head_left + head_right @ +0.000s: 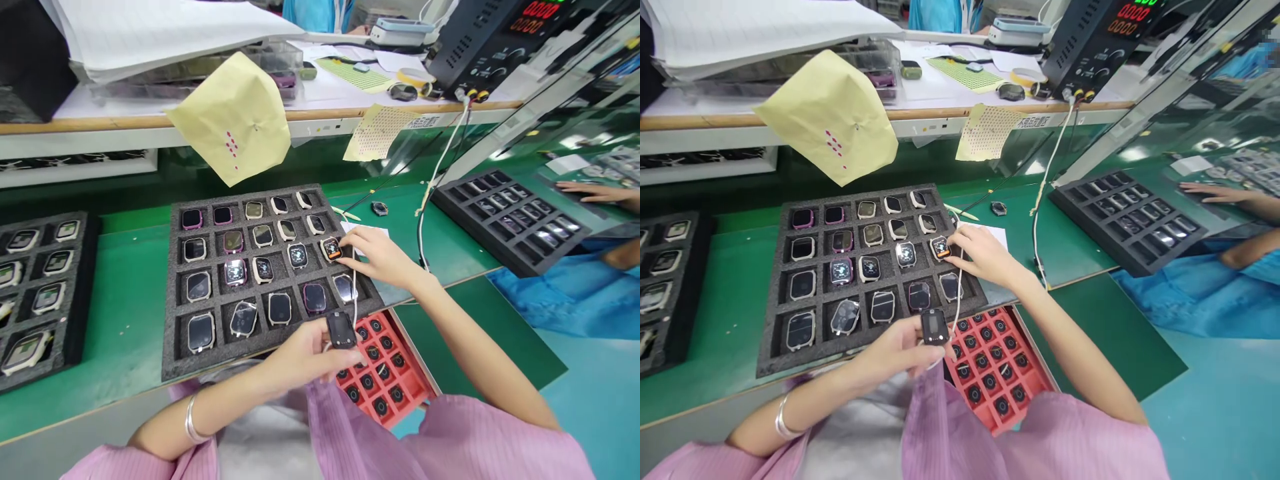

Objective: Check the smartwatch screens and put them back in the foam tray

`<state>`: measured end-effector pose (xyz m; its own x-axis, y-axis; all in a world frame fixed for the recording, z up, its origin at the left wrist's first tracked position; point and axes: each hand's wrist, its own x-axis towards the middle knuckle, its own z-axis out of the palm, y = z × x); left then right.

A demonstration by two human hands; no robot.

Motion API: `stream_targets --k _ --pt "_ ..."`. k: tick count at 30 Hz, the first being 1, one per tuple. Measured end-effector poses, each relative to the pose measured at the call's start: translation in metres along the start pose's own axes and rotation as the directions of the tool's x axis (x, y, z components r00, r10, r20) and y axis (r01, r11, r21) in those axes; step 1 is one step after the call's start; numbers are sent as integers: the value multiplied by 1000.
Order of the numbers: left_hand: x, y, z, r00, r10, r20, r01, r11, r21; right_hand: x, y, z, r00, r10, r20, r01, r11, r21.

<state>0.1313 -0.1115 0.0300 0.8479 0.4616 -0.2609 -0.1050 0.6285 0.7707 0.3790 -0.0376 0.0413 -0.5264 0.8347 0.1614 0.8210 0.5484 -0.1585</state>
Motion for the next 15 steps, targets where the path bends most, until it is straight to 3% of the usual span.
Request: stream_targets --k 4,8,11,15 --pt "6 -18 24 989 -30 144 45 994 -99 -17 5 -6 998 -6 64 7 1000 -9" --pt "11 -37 41 958 -47 282 80 991 -108 -41 0 -8 994 75 74 -74 997 -7" --pt "11 -41 36 962 -83 261 110 990 -91 -62 -14 -8 987 136 83 -139 990 23" --pt "3 -31 14 990 -79 121 86 994 -59 -78 -35 -8 977 211 7 -211 977 18"
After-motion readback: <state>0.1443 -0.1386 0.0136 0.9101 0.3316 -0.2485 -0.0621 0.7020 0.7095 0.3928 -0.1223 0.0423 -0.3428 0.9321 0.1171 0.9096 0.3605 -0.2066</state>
